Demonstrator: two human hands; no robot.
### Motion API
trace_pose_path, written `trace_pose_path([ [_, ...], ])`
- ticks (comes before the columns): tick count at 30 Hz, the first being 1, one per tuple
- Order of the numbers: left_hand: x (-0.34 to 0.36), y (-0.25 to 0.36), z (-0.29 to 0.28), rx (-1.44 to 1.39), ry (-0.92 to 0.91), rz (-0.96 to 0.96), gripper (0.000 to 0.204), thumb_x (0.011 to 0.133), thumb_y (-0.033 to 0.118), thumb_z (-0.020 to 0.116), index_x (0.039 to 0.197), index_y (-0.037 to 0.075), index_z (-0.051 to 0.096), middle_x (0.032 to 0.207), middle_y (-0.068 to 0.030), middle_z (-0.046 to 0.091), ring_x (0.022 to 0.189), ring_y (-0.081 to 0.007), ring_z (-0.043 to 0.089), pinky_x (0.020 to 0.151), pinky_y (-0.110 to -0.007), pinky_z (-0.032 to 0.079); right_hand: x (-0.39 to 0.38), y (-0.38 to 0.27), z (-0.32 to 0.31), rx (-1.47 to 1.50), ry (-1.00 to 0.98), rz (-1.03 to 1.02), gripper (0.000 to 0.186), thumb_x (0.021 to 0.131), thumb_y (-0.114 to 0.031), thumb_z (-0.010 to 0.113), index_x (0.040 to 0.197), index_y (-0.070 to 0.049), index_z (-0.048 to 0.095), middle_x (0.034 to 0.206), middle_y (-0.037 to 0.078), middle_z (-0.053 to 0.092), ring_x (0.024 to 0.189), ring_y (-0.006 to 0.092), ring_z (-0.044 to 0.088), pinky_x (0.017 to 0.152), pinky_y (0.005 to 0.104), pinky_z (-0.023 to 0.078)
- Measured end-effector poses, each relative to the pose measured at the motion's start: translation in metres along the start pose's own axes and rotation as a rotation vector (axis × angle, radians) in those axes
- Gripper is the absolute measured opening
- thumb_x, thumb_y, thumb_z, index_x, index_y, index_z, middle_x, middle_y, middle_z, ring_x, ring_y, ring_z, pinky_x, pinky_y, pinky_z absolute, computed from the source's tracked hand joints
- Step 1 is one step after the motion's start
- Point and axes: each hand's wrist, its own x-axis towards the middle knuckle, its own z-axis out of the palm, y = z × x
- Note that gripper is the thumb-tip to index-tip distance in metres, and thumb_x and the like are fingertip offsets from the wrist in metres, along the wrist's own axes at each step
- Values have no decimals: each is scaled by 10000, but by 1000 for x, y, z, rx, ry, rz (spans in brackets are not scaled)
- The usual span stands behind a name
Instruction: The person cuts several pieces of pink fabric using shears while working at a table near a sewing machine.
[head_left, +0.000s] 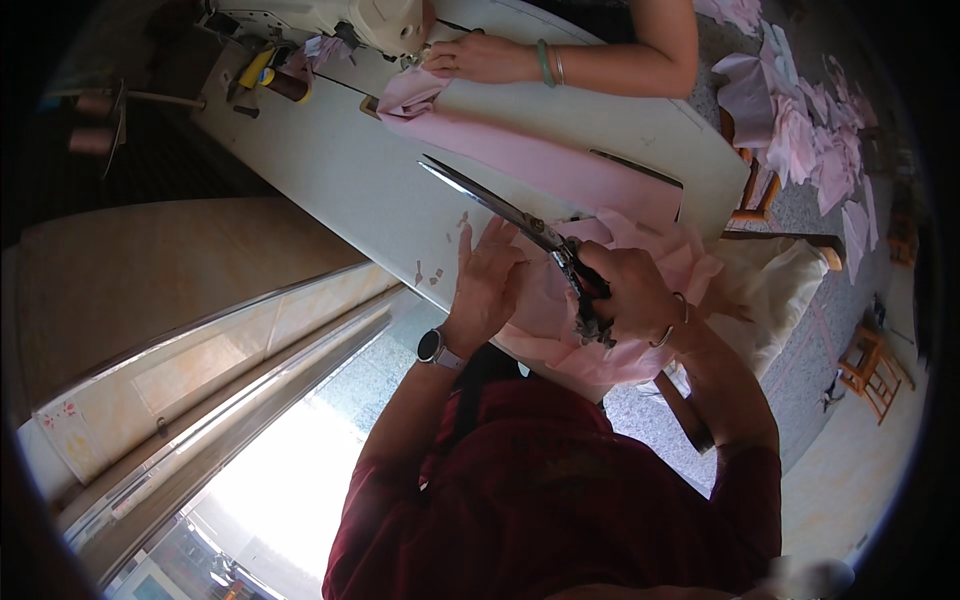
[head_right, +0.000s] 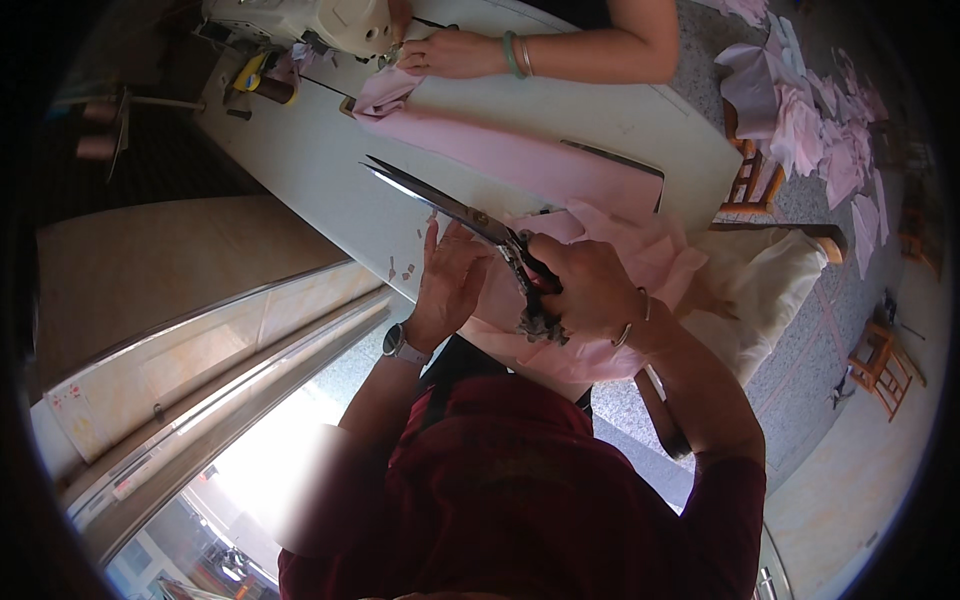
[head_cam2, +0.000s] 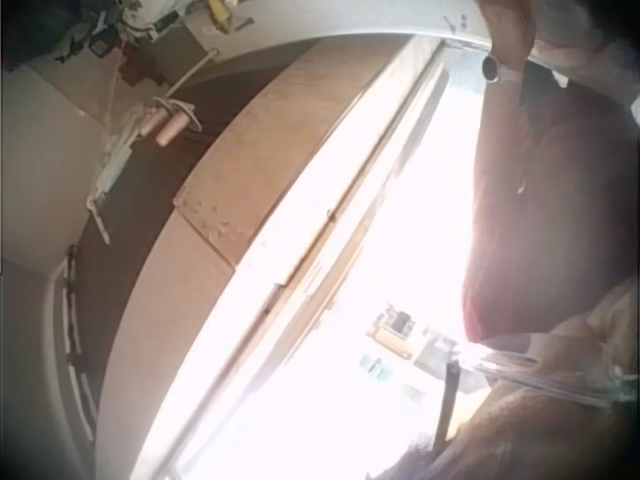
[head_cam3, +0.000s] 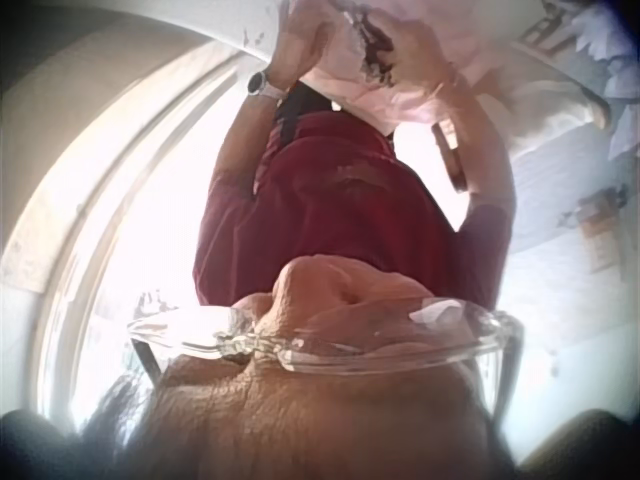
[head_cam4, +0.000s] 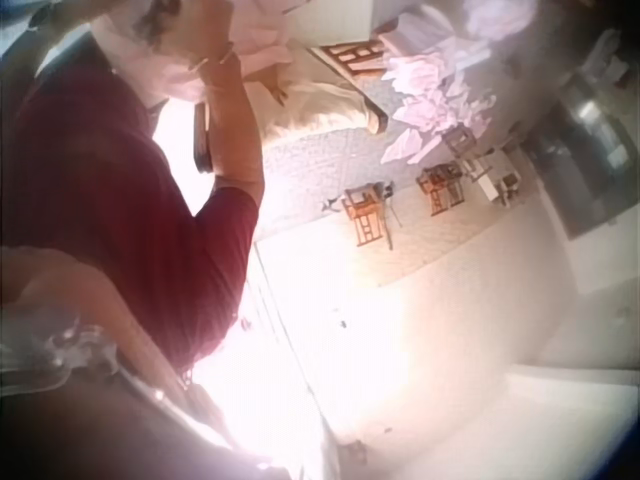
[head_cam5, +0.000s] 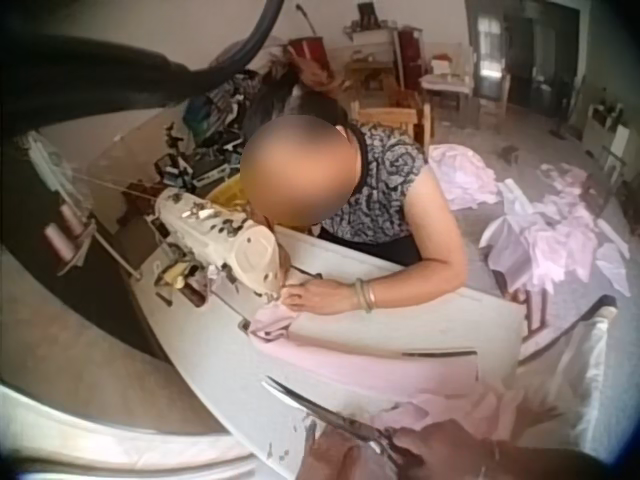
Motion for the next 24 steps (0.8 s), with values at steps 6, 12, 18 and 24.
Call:
trace_pose_path([
  [6,-7,-27,14,97,-124,42,213,852,32,576,1063,15,560,1217,-190,572,1338,-376,402,1119,-568,224,0,-6,-4,67,-75,20,337,640,-185,767,824,-71,509,624,113,564,603,345,600,537,412,451],
  [12,-26,-37,-3,186,54,-291,179,918,31,471,1087,-1,518,1481,-192,377,1414,-378,280,1147,-543,182,-4,-3,-2,72,-77,0,335,634,-196,779,803,-87,511,617,105,561,587,338,598,532,414,449],
  [18,-73,-65,-23,136,291,-468,206,941,48,454,1138,6,498,1476,-209,375,1399,-412,288,1140,-542,179,-4,-8,-3,-38,-66,-61,301,662,-201,761,788,-97,509,613,87,571,587,317,611,530,419,457],
  [24,-29,-47,-26,187,158,-238,152,913,32,474,1061,12,503,1481,-218,357,1402,-427,272,1140,-557,183,-3,-6,2,-98,-50,-4,298,673,-203,751,819,-96,514,624,92,585,601,320,620,541,428,466],
])
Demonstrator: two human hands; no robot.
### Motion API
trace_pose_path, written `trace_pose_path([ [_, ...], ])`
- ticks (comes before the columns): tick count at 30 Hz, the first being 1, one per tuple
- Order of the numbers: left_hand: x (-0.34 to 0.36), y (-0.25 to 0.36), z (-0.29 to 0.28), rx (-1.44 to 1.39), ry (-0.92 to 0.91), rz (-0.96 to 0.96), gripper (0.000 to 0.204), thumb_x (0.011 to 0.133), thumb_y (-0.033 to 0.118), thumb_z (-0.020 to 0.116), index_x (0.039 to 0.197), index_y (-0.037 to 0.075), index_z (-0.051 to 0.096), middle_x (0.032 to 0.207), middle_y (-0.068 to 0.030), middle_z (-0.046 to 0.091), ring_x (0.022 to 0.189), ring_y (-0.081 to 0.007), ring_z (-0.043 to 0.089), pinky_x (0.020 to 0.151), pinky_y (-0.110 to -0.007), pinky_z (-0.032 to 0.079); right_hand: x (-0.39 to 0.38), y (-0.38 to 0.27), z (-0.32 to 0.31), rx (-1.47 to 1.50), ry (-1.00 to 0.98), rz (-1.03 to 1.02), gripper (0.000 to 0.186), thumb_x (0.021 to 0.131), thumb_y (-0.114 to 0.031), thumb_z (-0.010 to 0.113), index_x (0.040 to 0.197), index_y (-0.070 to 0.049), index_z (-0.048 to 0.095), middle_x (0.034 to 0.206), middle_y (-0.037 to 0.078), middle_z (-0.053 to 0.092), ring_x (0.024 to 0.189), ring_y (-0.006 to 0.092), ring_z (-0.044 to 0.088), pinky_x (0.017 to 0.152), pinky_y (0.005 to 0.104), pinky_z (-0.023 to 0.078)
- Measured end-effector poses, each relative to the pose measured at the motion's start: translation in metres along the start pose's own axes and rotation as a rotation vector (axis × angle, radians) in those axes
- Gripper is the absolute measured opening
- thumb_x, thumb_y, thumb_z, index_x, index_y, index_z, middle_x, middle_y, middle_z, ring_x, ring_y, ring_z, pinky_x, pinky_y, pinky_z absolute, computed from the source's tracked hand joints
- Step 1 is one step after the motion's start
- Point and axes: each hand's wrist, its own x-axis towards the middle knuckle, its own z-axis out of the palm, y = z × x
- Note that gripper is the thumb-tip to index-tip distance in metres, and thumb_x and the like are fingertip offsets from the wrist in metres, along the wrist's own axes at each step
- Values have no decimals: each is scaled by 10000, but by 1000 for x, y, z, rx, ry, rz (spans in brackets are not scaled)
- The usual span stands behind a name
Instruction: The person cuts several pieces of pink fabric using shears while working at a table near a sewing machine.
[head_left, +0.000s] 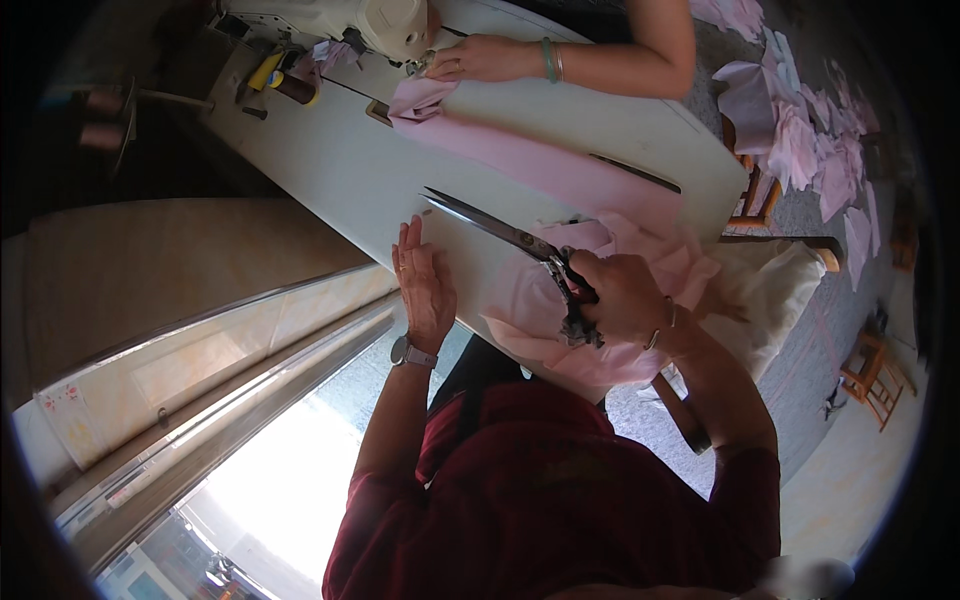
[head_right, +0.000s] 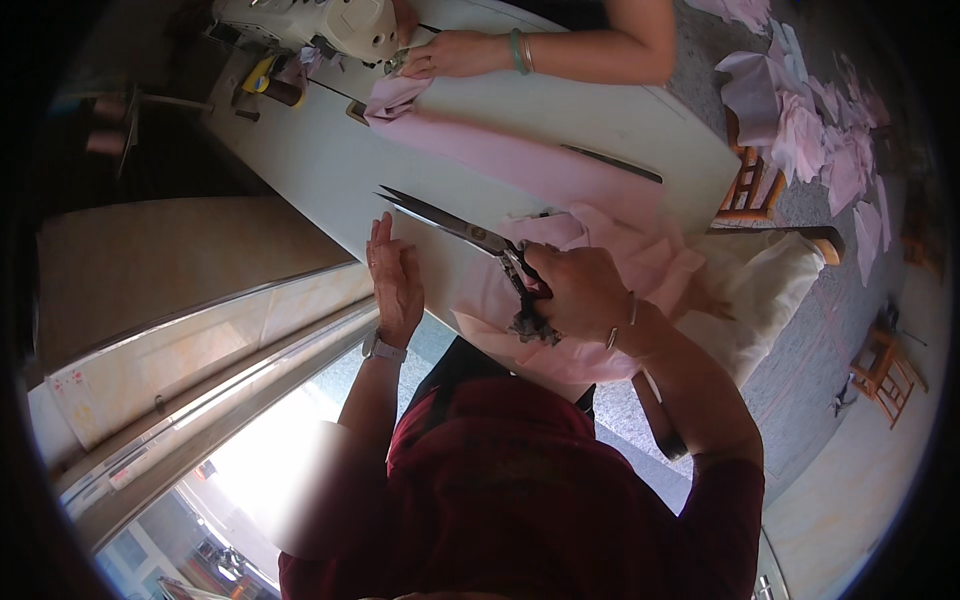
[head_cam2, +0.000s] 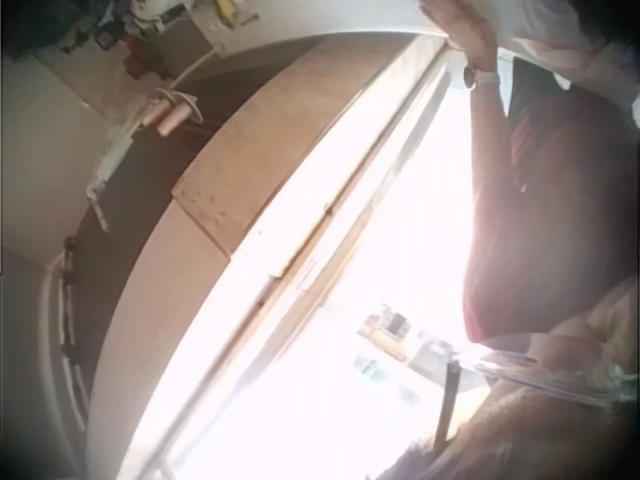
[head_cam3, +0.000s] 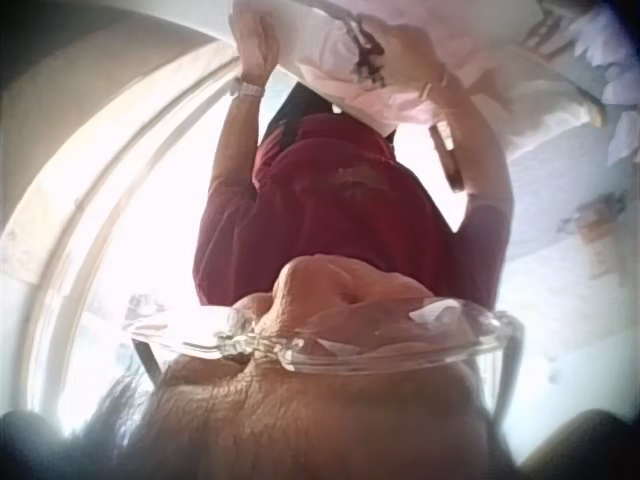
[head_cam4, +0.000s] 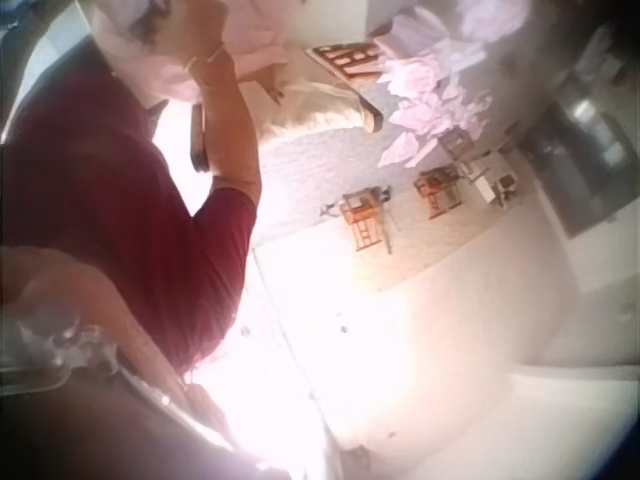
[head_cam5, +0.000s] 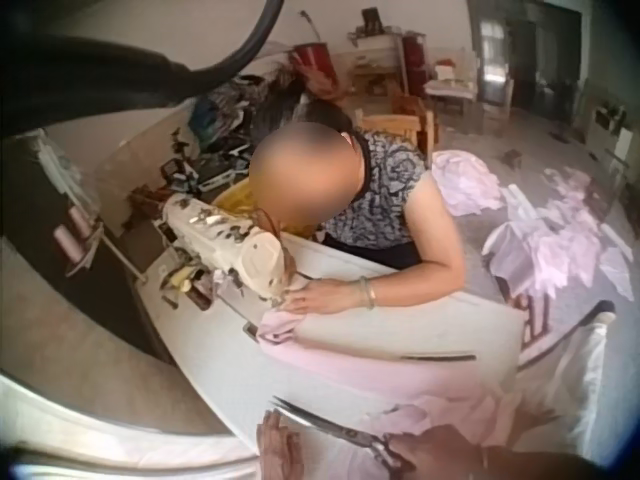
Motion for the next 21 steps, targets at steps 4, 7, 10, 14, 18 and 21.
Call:
trace_pose_path([
  [4,21,-3,22,143,-109,-3,357,901,41,455,1250,-31,452,1499,-207,324,1421,-395,246,1150,-541,172,0,5,4,-40,-9,-12,280,676,-174,736,834,-91,520,628,103,592,615,334,624,541,438,468],
  [7,4,-9,9,126,6,-148,380,929,83,460,1290,-32,433,1463,-196,384,1395,-387,299,1136,-534,200,-1,10,6,-64,25,4,278,672,-165,733,841,-84,526,623,109,596,623,336,629,548,440,475],
  [10,-18,-7,-2,224,82,-187,247,929,85,496,1158,-8,506,1403,-195,466,1338,-380,390,1074,-522,287,1,12,2,-118,41,34,284,665,-166,733,849,-74,537,619,114,602,629,333,636,564,439,487],
  [14,-10,35,-2,-140,-50,118,182,833,-37,574,1009,8,553,1292,-206,553,1210,-405,496,1001,-483,379,1,14,2,-191,39,56,244,677,-134,746,797,-95,536,624,89,582,600,321,623,544,416,484],
  [18,5,48,26,-97,-164,282,195,849,-10,565,1043,7,566,1304,-197,553,1256,-376,483,1051,-475,359,0,17,7,-163,39,23,247,679,-140,749,796,-92,537,634,92,587,601,321,625,544,416,484],
  [21,5,44,20,-39,-188,207,196,864,12,557,1057,19,586,1309,-187,559,1273,-362,480,1076,-479,339,0,17,7,-149,39,24,253,678,-149,752,796,-87,538,641,100,591,603,326,625,549,421,485],
])
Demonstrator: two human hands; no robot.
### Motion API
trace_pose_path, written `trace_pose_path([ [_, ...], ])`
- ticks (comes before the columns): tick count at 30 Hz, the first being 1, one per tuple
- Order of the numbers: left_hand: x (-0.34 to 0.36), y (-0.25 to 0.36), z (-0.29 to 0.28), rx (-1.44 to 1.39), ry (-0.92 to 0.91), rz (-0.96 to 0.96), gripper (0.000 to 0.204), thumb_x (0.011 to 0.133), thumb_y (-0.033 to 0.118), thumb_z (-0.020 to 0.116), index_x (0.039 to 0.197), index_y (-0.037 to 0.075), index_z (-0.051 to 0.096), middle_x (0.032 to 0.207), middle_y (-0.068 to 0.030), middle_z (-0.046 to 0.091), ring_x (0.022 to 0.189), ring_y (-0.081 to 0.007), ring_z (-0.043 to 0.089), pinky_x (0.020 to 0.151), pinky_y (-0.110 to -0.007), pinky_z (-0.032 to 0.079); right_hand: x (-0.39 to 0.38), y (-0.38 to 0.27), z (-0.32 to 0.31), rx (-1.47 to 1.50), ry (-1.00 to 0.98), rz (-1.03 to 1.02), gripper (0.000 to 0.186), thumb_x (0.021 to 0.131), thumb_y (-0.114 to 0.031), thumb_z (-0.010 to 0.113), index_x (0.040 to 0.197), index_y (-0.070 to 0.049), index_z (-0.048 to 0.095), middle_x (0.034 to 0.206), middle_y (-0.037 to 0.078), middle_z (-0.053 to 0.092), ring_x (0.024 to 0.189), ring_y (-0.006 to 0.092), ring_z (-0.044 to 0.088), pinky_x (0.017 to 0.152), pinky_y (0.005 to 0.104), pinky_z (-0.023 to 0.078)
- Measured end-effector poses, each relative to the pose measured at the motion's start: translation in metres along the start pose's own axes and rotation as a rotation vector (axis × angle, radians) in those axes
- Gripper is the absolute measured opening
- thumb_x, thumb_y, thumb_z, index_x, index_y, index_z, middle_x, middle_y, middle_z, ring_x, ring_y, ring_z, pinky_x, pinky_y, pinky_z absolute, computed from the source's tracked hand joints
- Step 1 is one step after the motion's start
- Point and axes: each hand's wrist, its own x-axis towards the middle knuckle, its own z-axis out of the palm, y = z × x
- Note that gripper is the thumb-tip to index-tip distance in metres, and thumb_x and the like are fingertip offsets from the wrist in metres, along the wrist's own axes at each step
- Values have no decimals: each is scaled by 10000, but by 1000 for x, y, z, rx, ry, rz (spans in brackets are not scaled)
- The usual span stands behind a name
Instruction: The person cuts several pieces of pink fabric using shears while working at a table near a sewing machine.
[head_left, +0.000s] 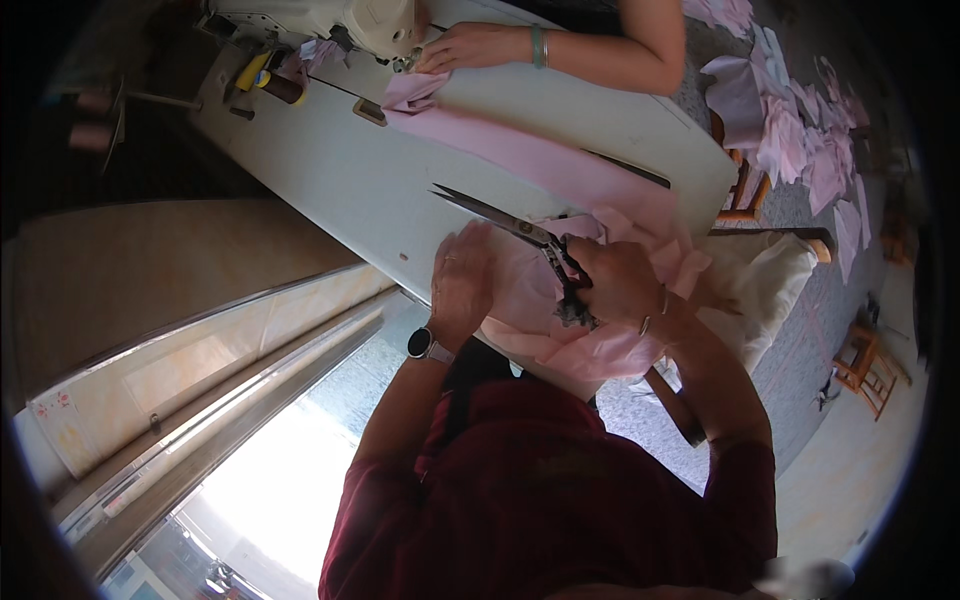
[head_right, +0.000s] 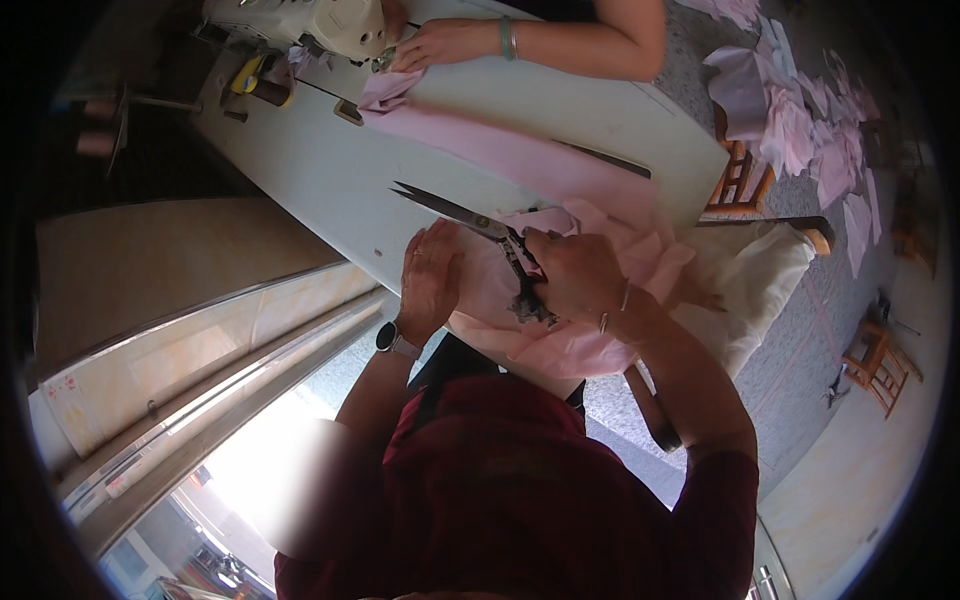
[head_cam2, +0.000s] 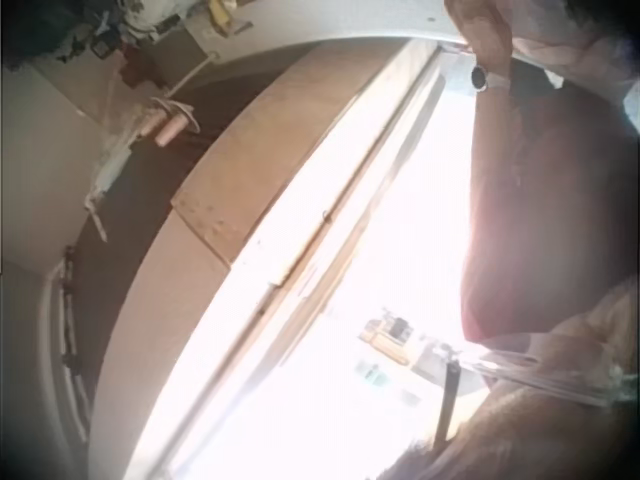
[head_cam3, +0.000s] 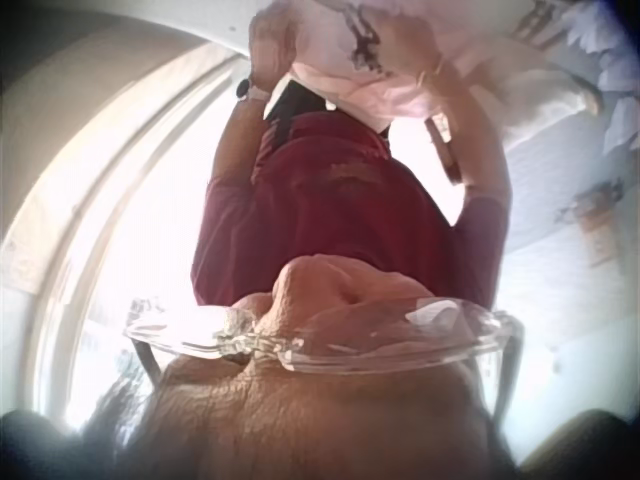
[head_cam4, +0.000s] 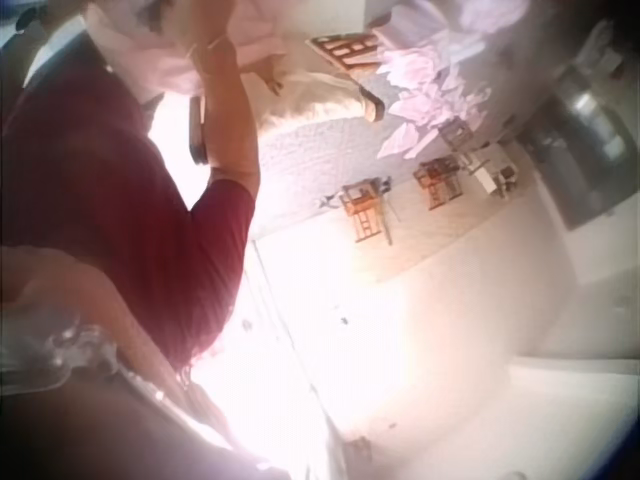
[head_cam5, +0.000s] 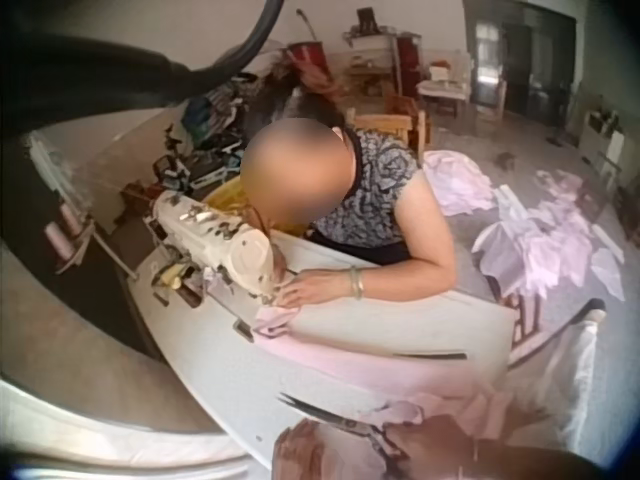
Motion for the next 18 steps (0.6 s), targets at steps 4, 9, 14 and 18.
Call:
trace_pose_path([
  [4,-24,-27,-24,41,161,-198,293,874,28,563,1164,15,597,1220,-182,613,1167,-352,562,999,-457,418,1,-6,-4,11,-13,15,251,684,-155,748,798,-81,537,652,108,598,612,335,625,561,430,485],
  [9,-31,-54,-46,-92,205,-456,218,875,21,560,1087,-2,602,1126,-196,643,1049,-367,608,925,-470,455,0,-2,-1,-23,-31,25,252,691,-157,742,807,-76,534,650,105,601,617,336,627,565,432,485],
  [14,10,-58,-33,79,202,-133,223,881,17,538,1100,5,578,1231,-193,597,1161,-362,554,985,-496,412,2,-2,-2,30,-33,75,266,678,-112,740,850,-79,539,641,100,601,622,333,631,571,432,487],
  [18,42,-66,-11,209,143,-90,334,933,87,486,1258,10,504,1386,-167,501,1348,-321,408,1103,-515,291,3,-2,-4,19,-74,76,281,692,-199,727,873,-67,559,647,129,628,645,341,646,598,447,501],
])
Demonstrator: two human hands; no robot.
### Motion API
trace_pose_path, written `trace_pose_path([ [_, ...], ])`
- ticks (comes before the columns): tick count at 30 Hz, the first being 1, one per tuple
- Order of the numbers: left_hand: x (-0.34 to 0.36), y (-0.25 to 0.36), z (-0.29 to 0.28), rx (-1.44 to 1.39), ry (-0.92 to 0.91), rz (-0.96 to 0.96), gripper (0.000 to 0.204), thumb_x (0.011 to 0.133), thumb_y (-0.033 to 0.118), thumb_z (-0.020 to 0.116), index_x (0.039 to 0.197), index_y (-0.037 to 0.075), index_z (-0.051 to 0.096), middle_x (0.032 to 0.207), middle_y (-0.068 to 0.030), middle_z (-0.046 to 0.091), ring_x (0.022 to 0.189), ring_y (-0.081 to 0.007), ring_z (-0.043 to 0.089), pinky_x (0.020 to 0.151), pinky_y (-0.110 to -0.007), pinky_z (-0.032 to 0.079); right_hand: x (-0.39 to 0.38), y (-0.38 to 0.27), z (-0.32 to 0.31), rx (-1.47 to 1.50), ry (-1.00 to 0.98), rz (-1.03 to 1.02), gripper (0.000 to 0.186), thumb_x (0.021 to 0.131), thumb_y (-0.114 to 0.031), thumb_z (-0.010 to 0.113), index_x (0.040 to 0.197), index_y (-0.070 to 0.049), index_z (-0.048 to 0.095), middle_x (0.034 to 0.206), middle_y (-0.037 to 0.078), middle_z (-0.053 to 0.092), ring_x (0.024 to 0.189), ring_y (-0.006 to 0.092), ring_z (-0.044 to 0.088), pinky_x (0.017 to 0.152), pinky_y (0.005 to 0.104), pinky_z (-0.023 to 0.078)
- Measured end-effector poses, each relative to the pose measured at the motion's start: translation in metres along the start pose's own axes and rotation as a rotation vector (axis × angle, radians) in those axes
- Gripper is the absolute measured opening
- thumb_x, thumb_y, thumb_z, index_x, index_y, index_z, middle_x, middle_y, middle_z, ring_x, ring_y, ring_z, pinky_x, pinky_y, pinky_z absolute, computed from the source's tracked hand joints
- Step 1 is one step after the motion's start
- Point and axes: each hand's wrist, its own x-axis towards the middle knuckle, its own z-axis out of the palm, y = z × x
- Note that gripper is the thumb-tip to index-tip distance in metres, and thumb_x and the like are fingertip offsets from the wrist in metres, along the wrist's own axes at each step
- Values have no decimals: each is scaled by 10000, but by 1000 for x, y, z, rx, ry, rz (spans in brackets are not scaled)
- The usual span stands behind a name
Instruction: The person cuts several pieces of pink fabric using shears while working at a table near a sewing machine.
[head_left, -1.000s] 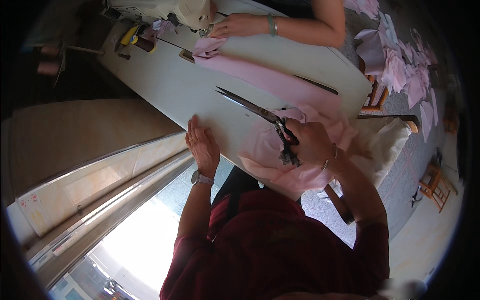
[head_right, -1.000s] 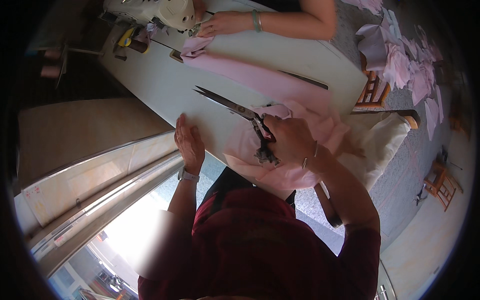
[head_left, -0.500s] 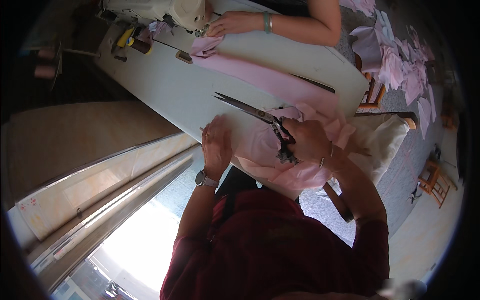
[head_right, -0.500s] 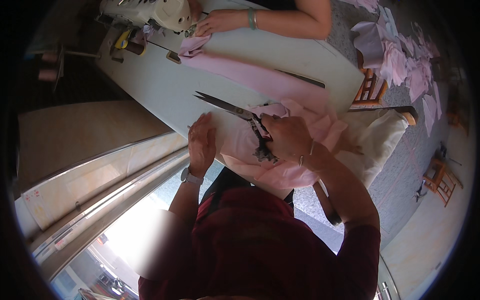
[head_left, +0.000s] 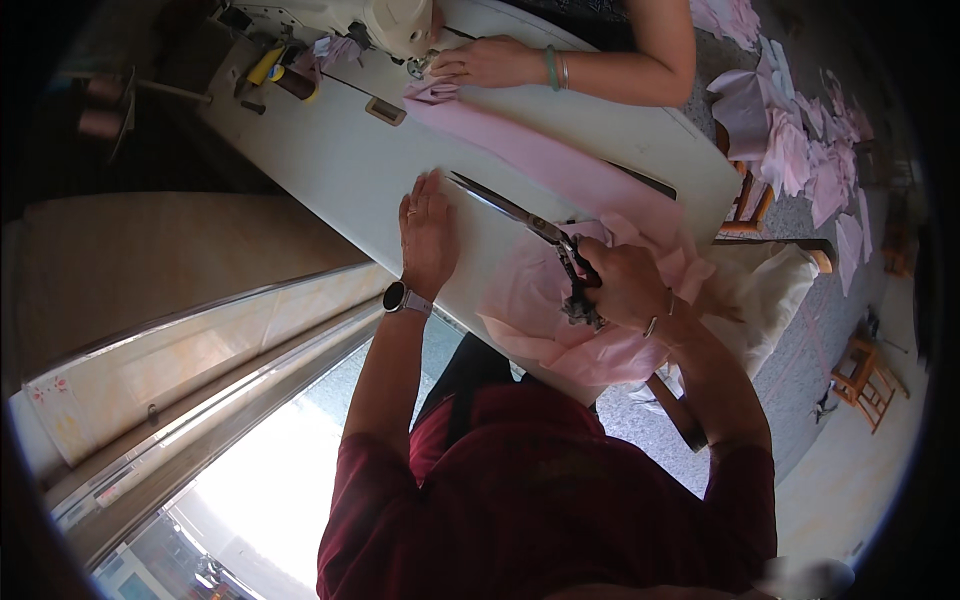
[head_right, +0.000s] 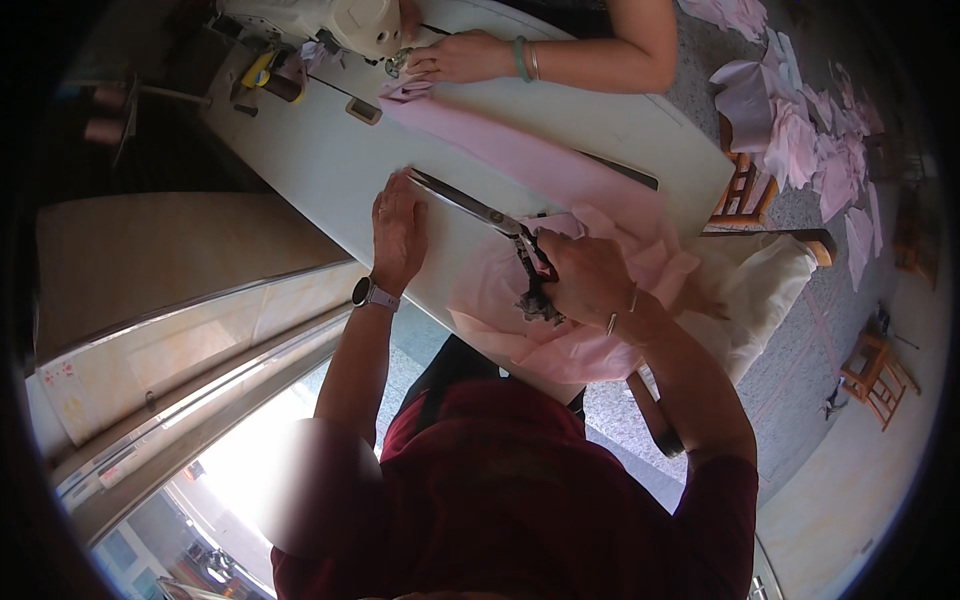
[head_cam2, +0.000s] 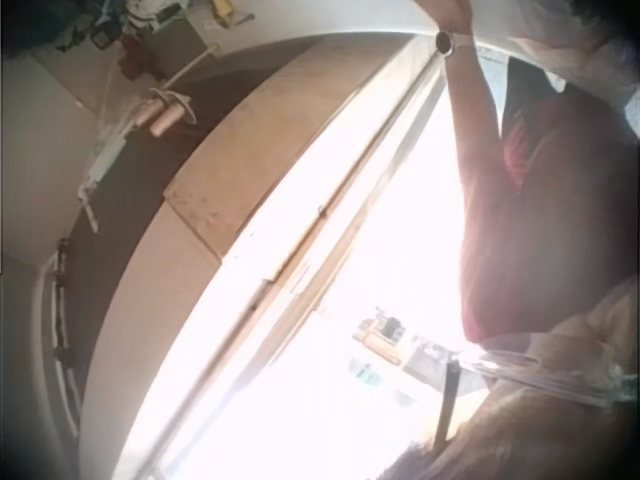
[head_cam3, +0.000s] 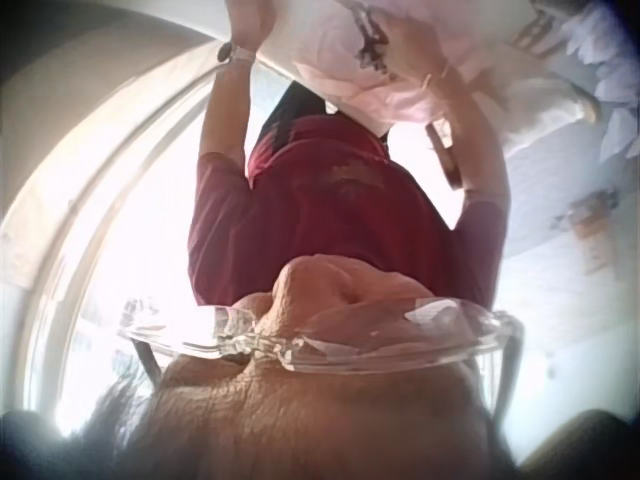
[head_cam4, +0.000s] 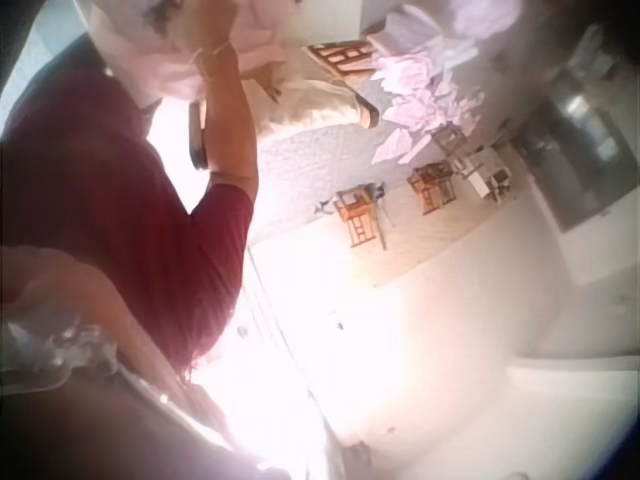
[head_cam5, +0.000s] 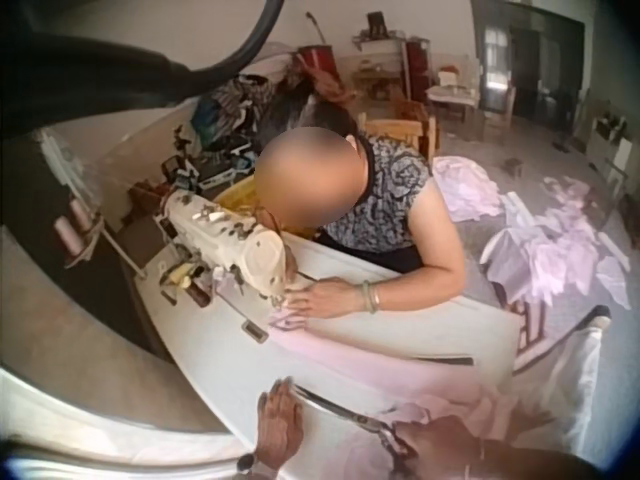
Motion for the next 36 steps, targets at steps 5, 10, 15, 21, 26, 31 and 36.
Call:
trace_pose_path([
  [5,-4,-2,-5,113,-132,-74,388,951,118,461,1324,12,455,1428,-129,469,1386,-274,365,1131,-520,238,0,0,-2,-20,-12,11,292,689,-218,742,862,-71,558,647,129,626,643,342,645,603,451,500],
  [10,-50,-19,-34,243,-168,-41,341,948,98,456,1280,22,479,1439,-107,464,1387,-270,367,1127,-519,248,-2,2,-1,-3,38,-1,270,662,-112,752,827,-80,542,630,109,594,625,349,625,573,439,483],
  [15,-77,-20,-54,153,-187,-176,148,944,96,473,1071,30,511,1413,-124,487,1365,-307,393,1086,-536,288,-2,4,0,12,54,-9,334,685,-259,756,874,-67,559,650,135,627,648,343,647,603,450,504],
  [21,-40,-4,-46,-27,9,-99,93,885,38,544,975,16,543,1207,-165,594,1105,-353,561,944,-486,421,-2,4,5,-20,82,-15,279,696,-194,777,805,-81,546,662,98,607,618,336,627,570,425,488],
  [26,-30,18,-36,-395,56,-198,102,849,-8,607,942,11,645,1011,-161,655,917,-285,631,793,-397,517,-2,4,5,2,42,-9,279,700,-179,775,814,-79,541,659,106,605,631,338,631,571,429,488],
  [31,-48,60,-44,-1278,-167,-719,95,891,19,643,983,15,665,902,-47,678,809,-124,626,742,-264,507,-1,2,6,74,50,-37,280,688,-143,767,828,-78,533,679,105,609,645,336,631,563,415,480],
  [36,-49,112,-60,-1380,-366,-720,113,889,66,665,977,-3,682,857,-62,692,760,-139,648,725,-281,520,0,-4,9,192,101,-125,300,680,-140,765,858,-74,534,684,100,604,645,331,626,556,399,471],
])
